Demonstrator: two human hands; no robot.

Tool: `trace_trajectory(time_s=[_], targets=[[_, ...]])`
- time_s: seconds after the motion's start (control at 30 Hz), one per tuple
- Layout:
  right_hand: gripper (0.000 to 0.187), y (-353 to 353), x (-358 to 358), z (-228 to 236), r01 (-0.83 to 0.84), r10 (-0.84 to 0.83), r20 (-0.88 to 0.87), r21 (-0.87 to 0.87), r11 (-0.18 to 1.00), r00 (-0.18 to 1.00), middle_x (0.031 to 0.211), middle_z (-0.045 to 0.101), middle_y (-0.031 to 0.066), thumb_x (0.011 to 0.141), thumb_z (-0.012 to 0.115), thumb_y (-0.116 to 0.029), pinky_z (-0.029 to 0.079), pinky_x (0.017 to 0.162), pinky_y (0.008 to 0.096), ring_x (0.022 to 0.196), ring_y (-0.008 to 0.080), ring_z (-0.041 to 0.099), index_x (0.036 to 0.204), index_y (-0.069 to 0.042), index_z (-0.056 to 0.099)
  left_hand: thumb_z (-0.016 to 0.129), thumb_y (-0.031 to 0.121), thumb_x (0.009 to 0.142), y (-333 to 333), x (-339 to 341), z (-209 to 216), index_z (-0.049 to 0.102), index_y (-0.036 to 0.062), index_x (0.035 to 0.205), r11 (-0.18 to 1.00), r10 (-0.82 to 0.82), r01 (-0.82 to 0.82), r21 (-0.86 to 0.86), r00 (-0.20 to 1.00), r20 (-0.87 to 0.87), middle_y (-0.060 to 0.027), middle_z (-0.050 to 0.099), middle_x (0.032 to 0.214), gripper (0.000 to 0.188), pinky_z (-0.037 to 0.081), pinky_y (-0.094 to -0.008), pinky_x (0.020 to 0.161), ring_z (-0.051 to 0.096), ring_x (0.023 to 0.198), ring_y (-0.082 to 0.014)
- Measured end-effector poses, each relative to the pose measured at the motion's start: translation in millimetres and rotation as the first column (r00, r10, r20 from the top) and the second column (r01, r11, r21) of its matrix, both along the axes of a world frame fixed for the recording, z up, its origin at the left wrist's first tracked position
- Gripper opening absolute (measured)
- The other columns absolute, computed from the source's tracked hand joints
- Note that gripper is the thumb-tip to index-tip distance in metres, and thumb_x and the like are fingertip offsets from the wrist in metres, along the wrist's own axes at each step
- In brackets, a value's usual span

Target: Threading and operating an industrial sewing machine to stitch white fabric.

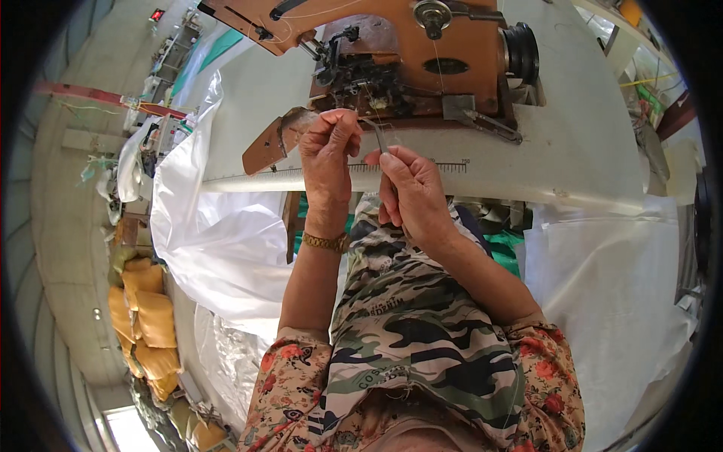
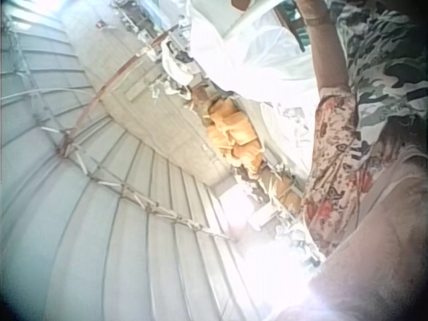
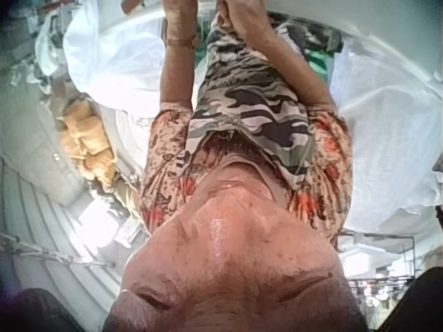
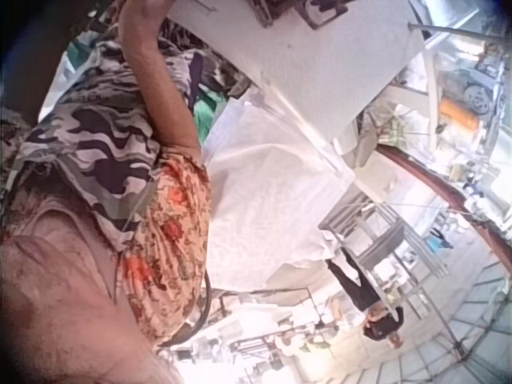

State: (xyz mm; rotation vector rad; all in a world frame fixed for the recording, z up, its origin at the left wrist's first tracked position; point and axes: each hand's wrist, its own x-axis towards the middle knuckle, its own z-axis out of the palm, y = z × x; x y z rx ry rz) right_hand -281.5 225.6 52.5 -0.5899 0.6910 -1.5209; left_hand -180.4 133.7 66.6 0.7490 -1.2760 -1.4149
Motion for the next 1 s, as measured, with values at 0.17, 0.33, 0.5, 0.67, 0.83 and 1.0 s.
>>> trace_trajectory(time_s=[0.17, 0.33, 0.5, 0.67, 0.83, 1.0], targets=[[0.029, -1.6, -0.8, 2.1, -0.017, 0.017, 0.002, 0.024, 1.000, 1.000, 0.046, 0.041, -0.0027, 0.096, 0.040, -0.024, 0.036, 0.036, 0.0201, 0.034, 0.0042, 0.035, 0.095, 0.000, 0.054, 0.063, 0.014, 0.085, -2.1, -1.6, -0.4, 0.062, 0.0049, 0.086, 0.999, 0.036, -0.036, -0.008, 0.999, 0.003, 0.0013, 0.058, 0.069, 0.009, 0.037, -0.0190, 0.053, 0.048, 0.060, -0.0057], [0.030, -4.5, -1.5, 0.1, -0.002, 0.002, -0.005, 0.000, 1.000, 1.000, 0.046, 0.042, -0.0027, 0.096, 0.040, -0.025, 0.036, 0.035, 0.0199, 0.034, 0.0043, 0.035, 0.096, 0.001, 0.055, 0.064, 0.015, 0.084, -1.7, -3.7, 0.5, 0.062, 0.0046, 0.086, 0.999, 0.043, -0.043, -0.002, 0.999, 0.010, 0.0000, 0.060, 0.070, 0.011, 0.038, -0.0187, 0.053, 0.050, 0.060, -0.0059], [0.029, -5.8, -1.2, -0.2, 0.014, -0.014, -0.006, -0.010, 1.000, 1.000, 0.046, 0.043, -0.0025, 0.096, 0.041, -0.024, 0.036, 0.033, 0.0196, 0.033, 0.0039, 0.036, 0.094, 0.000, 0.056, 0.064, 0.014, 0.084, -2.7, -3.1, 0.1, 0.062, 0.0045, 0.087, 0.999, 0.032, -0.032, 0.004, 0.999, 0.007, -0.0008, 0.061, 0.071, 0.010, 0.039, -0.0186, 0.052, 0.052, 0.061, -0.0061], [0.028, -7.3, -0.4, -2.8, 0.018, -0.018, 0.001, -0.014, 1.000, 1.000, 0.046, 0.044, -0.0024, 0.096, 0.041, -0.023, 0.036, 0.033, 0.0188, 0.033, 0.0035, 0.037, 0.092, 0.000, 0.057, 0.063, 0.014, 0.084, -2.0, -3.4, 1.0, 0.062, 0.0046, 0.087, 1.000, 0.015, -0.015, 0.011, 1.000, 0.009, -0.0011, 0.062, 0.071, 0.010, 0.039, -0.0184, 0.052, 0.053, 0.061, -0.0061], [0.025, -7.2, 0.1, -3.2, 0.016, -0.016, 0.004, -0.005, 1.000, 1.000, 0.046, 0.040, -0.0033, 0.095, 0.042, -0.022, 0.039, 0.036, 0.0190, 0.033, 0.0034, 0.034, 0.094, -0.002, 0.057, 0.063, 0.013, 0.085, -1.7, -3.0, -0.6, 0.062, 0.0047, 0.088, 1.000, 0.014, -0.014, 0.021, 1.000, 0.006, -0.0010, 0.062, 0.071, 0.009, 0.040, -0.0184, 0.052, 0.052, 0.061, -0.0060], [0.025, -7.0, -0.3, -2.4, 0.015, -0.015, 0.007, 0.004, 1.000, 1.000, 0.046, 0.040, -0.0032, 0.095, 0.042, -0.022, 0.039, 0.036, 0.0192, 0.032, 0.0035, 0.033, 0.095, -0.002, 0.057, 0.062, 0.013, 0.085, -1.5, -2.9, -1.1, 0.062, 0.0048, 0.088, 0.999, 0.011, -0.011, 0.033, 1.000, -0.002, -0.0007, 0.062, 0.072, 0.009, 0.040, -0.0184, 0.052, 0.052, 0.061, -0.0059]])
